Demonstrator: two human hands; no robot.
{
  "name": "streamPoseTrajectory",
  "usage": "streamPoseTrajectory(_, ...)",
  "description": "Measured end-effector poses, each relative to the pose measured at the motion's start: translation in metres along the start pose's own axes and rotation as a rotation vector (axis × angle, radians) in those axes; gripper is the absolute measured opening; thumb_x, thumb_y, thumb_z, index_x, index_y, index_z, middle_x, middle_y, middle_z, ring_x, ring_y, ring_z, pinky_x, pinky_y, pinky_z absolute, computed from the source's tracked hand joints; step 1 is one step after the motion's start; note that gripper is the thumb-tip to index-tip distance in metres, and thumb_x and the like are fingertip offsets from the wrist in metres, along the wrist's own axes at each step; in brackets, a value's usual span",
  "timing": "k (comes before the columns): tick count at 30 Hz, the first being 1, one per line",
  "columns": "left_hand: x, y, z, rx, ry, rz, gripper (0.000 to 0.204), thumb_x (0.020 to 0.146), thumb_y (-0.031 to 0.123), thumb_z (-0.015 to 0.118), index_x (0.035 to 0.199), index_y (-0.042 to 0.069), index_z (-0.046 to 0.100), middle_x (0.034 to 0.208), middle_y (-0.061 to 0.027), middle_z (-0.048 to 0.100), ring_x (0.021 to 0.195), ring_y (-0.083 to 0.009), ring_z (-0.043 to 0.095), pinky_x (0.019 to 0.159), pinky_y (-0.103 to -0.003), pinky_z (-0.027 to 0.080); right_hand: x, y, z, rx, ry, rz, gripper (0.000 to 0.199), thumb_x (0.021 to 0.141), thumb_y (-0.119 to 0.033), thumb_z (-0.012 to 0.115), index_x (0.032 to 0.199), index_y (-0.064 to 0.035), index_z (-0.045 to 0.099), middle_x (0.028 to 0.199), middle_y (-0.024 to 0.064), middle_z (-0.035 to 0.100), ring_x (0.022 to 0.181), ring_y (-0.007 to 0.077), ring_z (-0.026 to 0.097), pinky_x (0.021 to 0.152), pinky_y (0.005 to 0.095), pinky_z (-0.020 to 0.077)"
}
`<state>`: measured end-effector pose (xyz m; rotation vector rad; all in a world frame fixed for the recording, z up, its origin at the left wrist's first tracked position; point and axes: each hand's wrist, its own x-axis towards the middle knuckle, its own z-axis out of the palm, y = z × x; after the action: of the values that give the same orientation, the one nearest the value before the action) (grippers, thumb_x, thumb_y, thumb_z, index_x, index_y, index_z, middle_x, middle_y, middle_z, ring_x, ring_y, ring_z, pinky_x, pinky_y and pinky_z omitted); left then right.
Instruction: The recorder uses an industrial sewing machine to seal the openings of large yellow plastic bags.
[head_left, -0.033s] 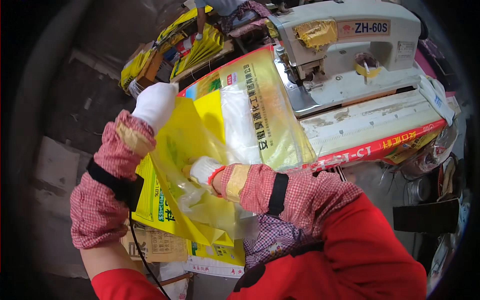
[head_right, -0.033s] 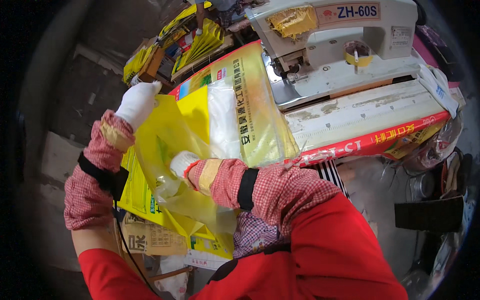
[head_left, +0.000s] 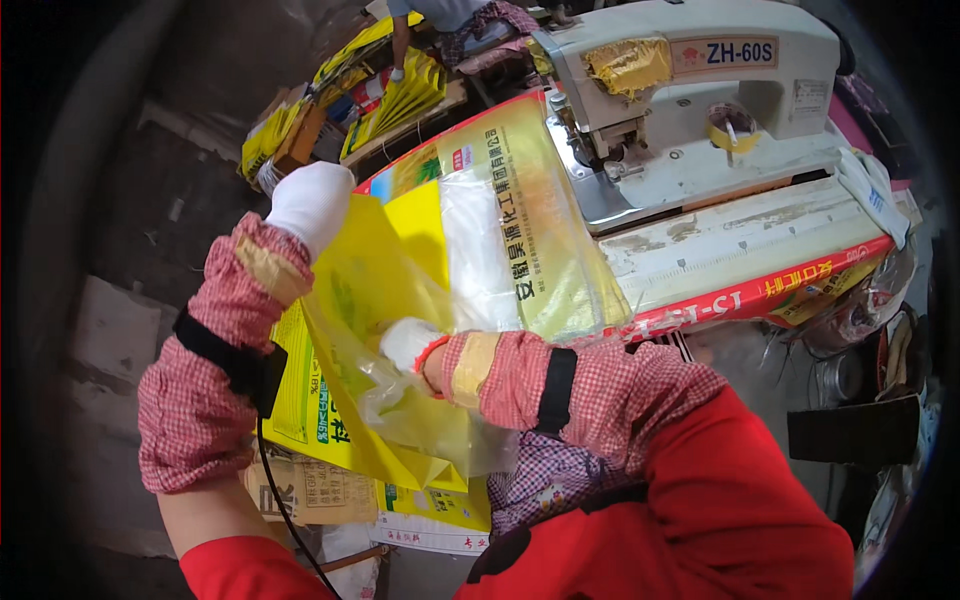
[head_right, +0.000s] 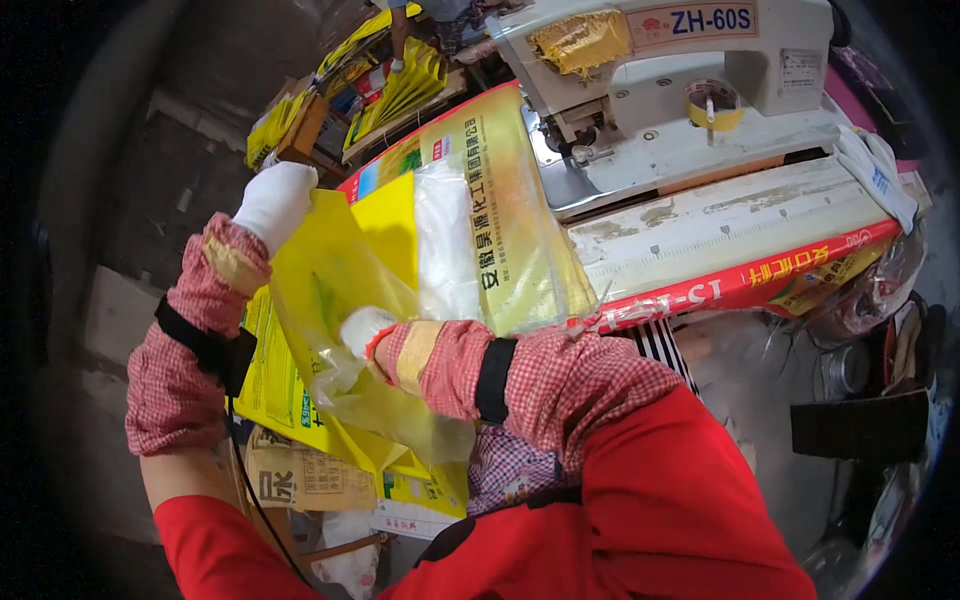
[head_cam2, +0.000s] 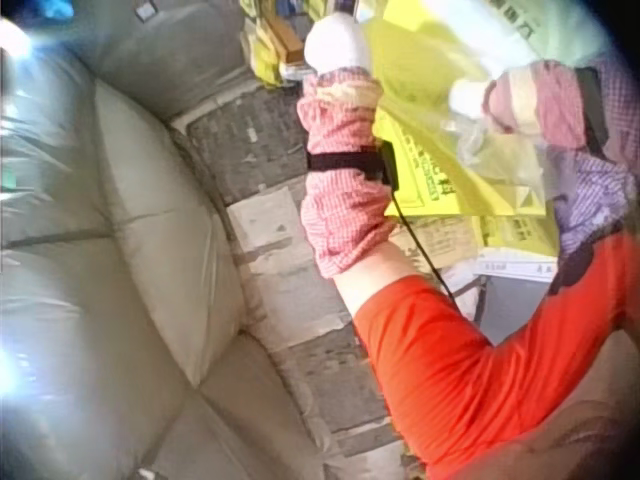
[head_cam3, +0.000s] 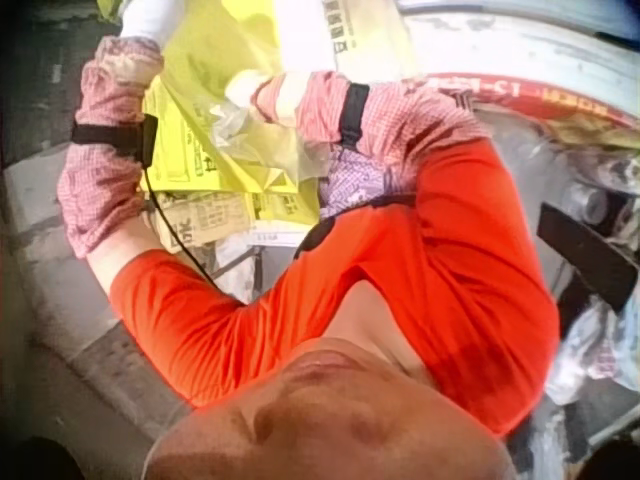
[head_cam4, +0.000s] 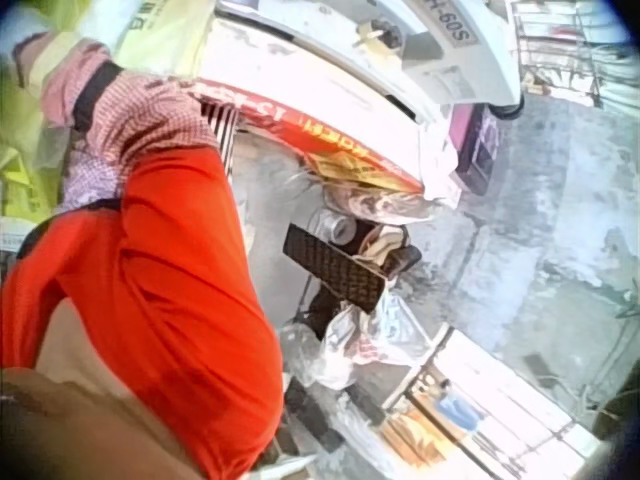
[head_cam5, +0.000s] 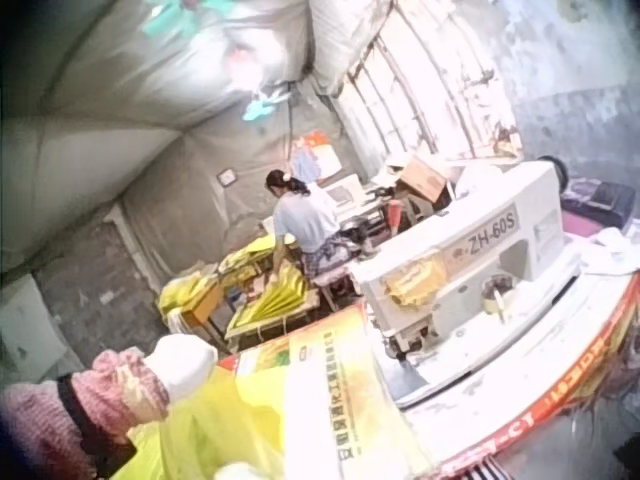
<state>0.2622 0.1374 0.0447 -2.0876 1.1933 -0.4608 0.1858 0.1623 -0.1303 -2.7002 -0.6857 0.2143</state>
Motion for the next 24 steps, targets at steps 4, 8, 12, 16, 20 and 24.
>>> streamPoseTrajectory(4,0.040,0.016,-0.030,0.268,0.050,-0.091,0.015,0.080,0.013,0.058,0.082,0.010,0.073,0.088,-0.0088,0.070,0.083,-0.0261,0.069,0.062,-0.040,0.053,-0.038,-0.037,0.012,0.097,0.067,-0.168,0.032,0.079,-0.027,0.066,0.108,-0.0137,0.067,0.097,0.0105,0.068,0.080,0.0300,0.067,0.066,0.0397,0.0535)
streamPoseTrajectory(8,0.088,0.032,-0.056,0.517,0.627,0.127,0.012,0.075,0.009,0.062,0.085,0.005,0.069,0.081,-0.0053,0.067,0.079,-0.0248,0.066,0.064,-0.036,0.052,-0.114,-0.047,0.039,0.287,0.067,-0.265,0.029,0.080,-0.025,0.065,0.106,-0.0115,0.066,0.095,0.0131,0.067,0.080,0.0331,0.065,0.067,0.0412,0.0520)
streamPoseTrajectory(12,0.118,0.053,-0.063,0.300,0.347,-0.131,0.017,0.081,0.010,0.059,0.095,0.004,0.065,0.091,-0.0091,0.068,0.084,-0.0288,0.068,0.067,-0.039,0.054,-0.184,-0.010,0.053,0.532,0.111,-0.164,0.027,0.080,-0.024,0.064,0.103,-0.0093,0.065,0.093,0.0157,0.065,0.080,0.0362,0.063,0.069,0.0426,0.0505)
streamPoseTrajectory(16,0.126,0.065,-0.067,0.183,0.260,-0.028,0.017,0.087,0.016,0.053,0.099,0.012,0.065,0.087,-0.0106,0.069,0.085,-0.0301,0.068,0.069,-0.042,0.055,-0.214,0.021,0.063,0.830,0.506,0.033,0.025,0.081,-0.022,0.064,0.101,-0.0071,0.063,0.091,0.0183,0.064,0.080,0.0393,0.061,0.070,0.0441,0.0491)
streamPoseTrajectory(20,0.125,0.071,-0.070,0.233,0.291,0.056,0.018,0.089,0.015,0.049,0.095,0.012,0.066,0.088,-0.0108,0.068,0.085,-0.0301,0.068,0.070,-0.041,0.054,-0.221,0.041,0.057,0.933,1.258,0.403,0.023,0.081,-0.020,0.063,0.098,-0.0049,0.062,0.089,0.0209,0.062,0.080,0.0424,0.059,0.072,0.0455,0.0476)
streamPoseTrajectory(24,0.126,0.080,-0.068,0.258,0.255,0.096,0.020,0.091,0.017,0.048,0.098,0.012,0.066,0.086,-0.0108,0.068,0.084,-0.0300,0.068,0.069,-0.041,0.054,-0.240,0.067,0.025,0.632,1.104,0.877,0.047,0.080,-0.024,0.067,0.119,-0.0056,0.051,0.109,0.0223,0.061,0.099,0.0387,0.059,0.084,0.0424,0.0483)
